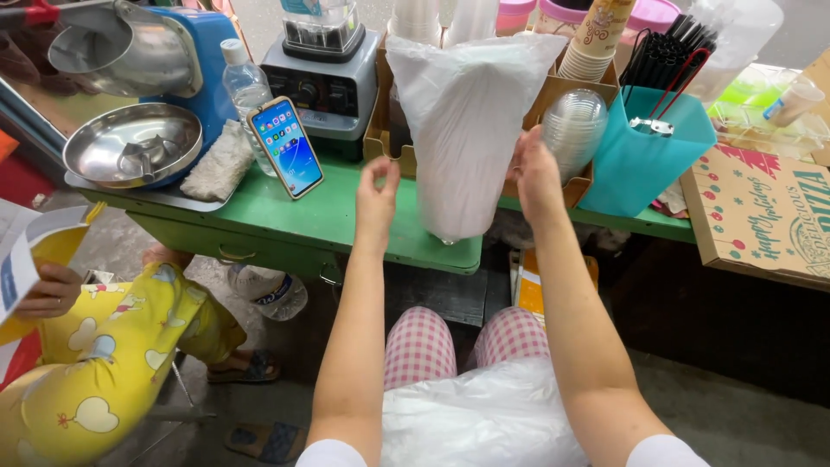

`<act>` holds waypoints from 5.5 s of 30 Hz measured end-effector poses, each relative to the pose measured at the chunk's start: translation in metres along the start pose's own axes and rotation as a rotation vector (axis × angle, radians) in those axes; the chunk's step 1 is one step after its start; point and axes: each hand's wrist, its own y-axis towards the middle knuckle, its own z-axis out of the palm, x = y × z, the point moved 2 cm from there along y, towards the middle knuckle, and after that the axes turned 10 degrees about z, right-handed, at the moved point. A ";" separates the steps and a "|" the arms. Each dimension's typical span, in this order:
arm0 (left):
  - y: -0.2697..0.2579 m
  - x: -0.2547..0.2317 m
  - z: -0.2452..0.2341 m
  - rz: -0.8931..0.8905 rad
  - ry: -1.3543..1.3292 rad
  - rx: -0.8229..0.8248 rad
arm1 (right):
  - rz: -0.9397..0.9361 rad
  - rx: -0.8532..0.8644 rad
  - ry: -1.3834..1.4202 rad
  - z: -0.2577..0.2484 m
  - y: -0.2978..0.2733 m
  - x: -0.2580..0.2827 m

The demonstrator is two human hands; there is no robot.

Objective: Opening and preparing plastic bags to cover stacks of disposable cups.

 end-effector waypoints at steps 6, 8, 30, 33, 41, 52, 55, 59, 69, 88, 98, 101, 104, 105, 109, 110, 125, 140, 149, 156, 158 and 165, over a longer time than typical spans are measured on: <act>0.017 -0.084 0.044 0.458 -0.368 0.418 | -0.625 0.598 0.024 0.013 0.018 0.007; 0.024 -0.057 0.056 0.241 -0.197 0.532 | -0.353 0.567 -0.001 0.021 0.020 -0.007; -0.178 -0.033 -0.065 0.045 0.377 0.675 | 0.034 0.162 -0.588 -0.154 -0.121 -0.074; -0.223 -0.040 -0.087 -0.123 0.496 0.904 | 0.227 -0.012 -0.555 -0.203 -0.147 -0.130; -0.259 -0.071 -0.086 -0.117 0.632 1.019 | 0.321 0.116 -0.390 -0.166 -0.217 -0.132; -0.263 -0.080 -0.106 -0.319 0.417 0.724 | 0.234 0.089 -0.059 -0.233 -0.211 -0.172; -0.255 -0.092 -0.103 -0.385 0.417 0.760 | 0.259 0.142 -0.059 -0.225 -0.232 -0.143; -0.250 -0.109 -0.094 -0.477 0.456 0.832 | 0.289 0.187 -0.081 -0.210 -0.241 -0.124; -0.248 -0.117 -0.084 -0.299 0.473 0.925 | 0.077 -0.057 -0.238 -0.250 -0.227 -0.112; -0.257 -0.148 -0.015 -0.022 0.096 1.099 | -0.896 -0.766 -0.699 -0.183 -0.293 0.048; -0.235 -0.143 0.043 -0.897 -0.500 0.582 | -1.187 0.710 -0.994 -0.046 -0.340 0.004; -0.231 -0.159 0.031 -0.742 -0.488 0.694 | -1.175 0.738 -1.029 -0.034 -0.343 -0.026; -0.230 -0.131 0.026 -0.649 -0.515 0.685 | -0.999 0.921 -1.126 -0.039 -0.336 -0.057; -0.223 -0.137 0.025 -0.660 -0.513 0.681 | -0.990 0.926 -1.121 -0.038 -0.332 -0.055; -0.201 -0.161 0.012 -0.427 -0.449 0.567 | -0.976 0.789 -0.858 -0.047 -0.317 -0.029; -0.194 -0.169 0.009 -0.335 -0.437 0.576 | -1.024 0.594 -0.845 -0.054 -0.311 -0.016; -0.199 -0.210 -0.001 -0.065 -0.538 0.672 | -0.786 0.516 -0.683 -0.056 -0.217 0.072; -0.160 -0.227 0.009 -0.031 -0.838 0.638 | -0.415 1.147 0.528 -0.051 -0.171 0.017; -0.125 -0.225 0.022 0.035 -1.043 0.635 | -0.420 1.040 0.330 -0.058 -0.147 0.029; -0.099 -0.233 0.028 0.016 -0.891 0.694 | -0.703 0.827 -0.069 -0.068 -0.162 0.087; -0.104 -0.234 0.033 -0.030 -0.794 0.765 | -0.865 0.892 0.039 -0.066 -0.161 0.106; -0.111 -0.232 0.018 0.139 -0.716 0.902 | -0.603 1.020 0.440 -0.093 -0.122 0.072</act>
